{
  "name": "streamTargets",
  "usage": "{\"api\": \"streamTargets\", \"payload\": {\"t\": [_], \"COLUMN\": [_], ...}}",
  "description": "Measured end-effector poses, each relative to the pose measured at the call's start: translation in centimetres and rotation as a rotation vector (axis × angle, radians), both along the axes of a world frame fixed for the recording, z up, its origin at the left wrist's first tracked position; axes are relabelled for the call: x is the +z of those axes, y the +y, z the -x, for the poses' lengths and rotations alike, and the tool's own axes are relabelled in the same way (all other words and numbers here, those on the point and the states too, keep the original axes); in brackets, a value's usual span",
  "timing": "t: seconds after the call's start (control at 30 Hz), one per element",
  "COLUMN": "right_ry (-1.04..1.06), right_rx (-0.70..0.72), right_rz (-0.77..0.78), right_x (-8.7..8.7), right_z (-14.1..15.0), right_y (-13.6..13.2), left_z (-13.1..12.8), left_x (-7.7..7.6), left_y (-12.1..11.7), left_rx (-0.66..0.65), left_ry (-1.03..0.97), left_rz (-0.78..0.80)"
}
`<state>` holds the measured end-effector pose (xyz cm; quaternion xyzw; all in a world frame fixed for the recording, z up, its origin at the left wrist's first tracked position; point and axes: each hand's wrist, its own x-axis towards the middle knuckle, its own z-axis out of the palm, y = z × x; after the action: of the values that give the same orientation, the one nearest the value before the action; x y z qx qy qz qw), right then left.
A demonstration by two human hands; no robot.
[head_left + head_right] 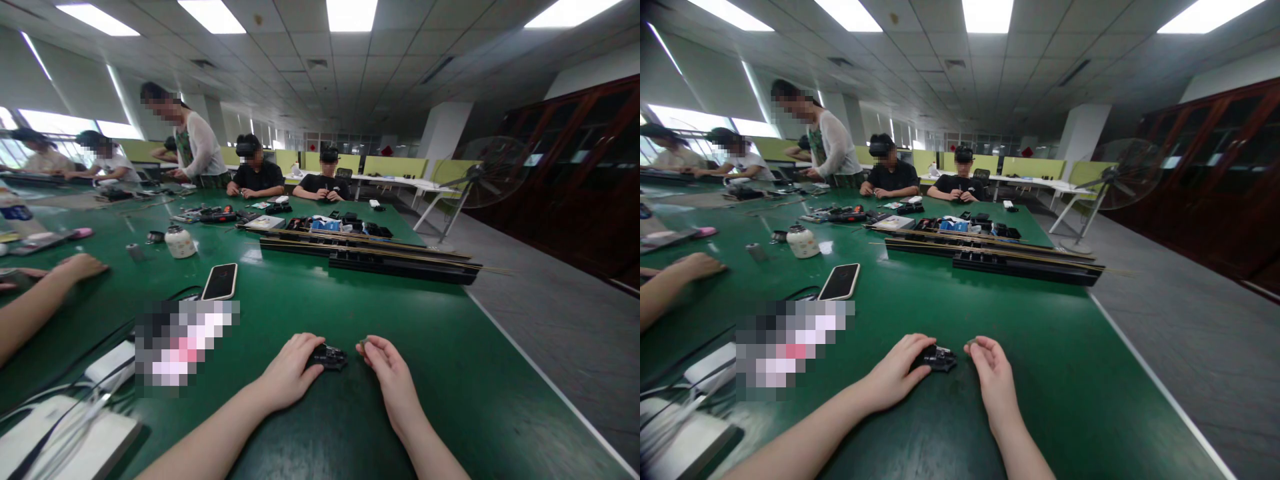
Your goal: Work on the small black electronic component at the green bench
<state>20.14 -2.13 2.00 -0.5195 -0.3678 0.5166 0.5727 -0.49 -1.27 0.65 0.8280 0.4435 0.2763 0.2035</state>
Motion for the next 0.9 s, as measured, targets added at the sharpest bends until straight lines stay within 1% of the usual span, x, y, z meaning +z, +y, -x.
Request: {"api": "streamTargets", "payload": {"t": [0.3,0.57,0.9], "right_ry": [-0.003,-0.013,-0.01], "right_rx": [-0.007,0.008,0.004], "right_rz": [0.007,-0.001,0.003], "right_x": [0.38,0.09,0.04], "right_z": [0.15,0.02,0.03], "right_y": [-0.14,-0.1,-0.06], "left_z": [-0.03,0.06,-0.04], "left_x": [0.24,0.03,0.16], "left_y": [0.01,-0.01,0.03], "left_rx": [-0.003,-0.005,-0.004], "left_ry": [0.0,-0.007,0.0], "left_rz": [0.007,-0.003,-0.003]}}
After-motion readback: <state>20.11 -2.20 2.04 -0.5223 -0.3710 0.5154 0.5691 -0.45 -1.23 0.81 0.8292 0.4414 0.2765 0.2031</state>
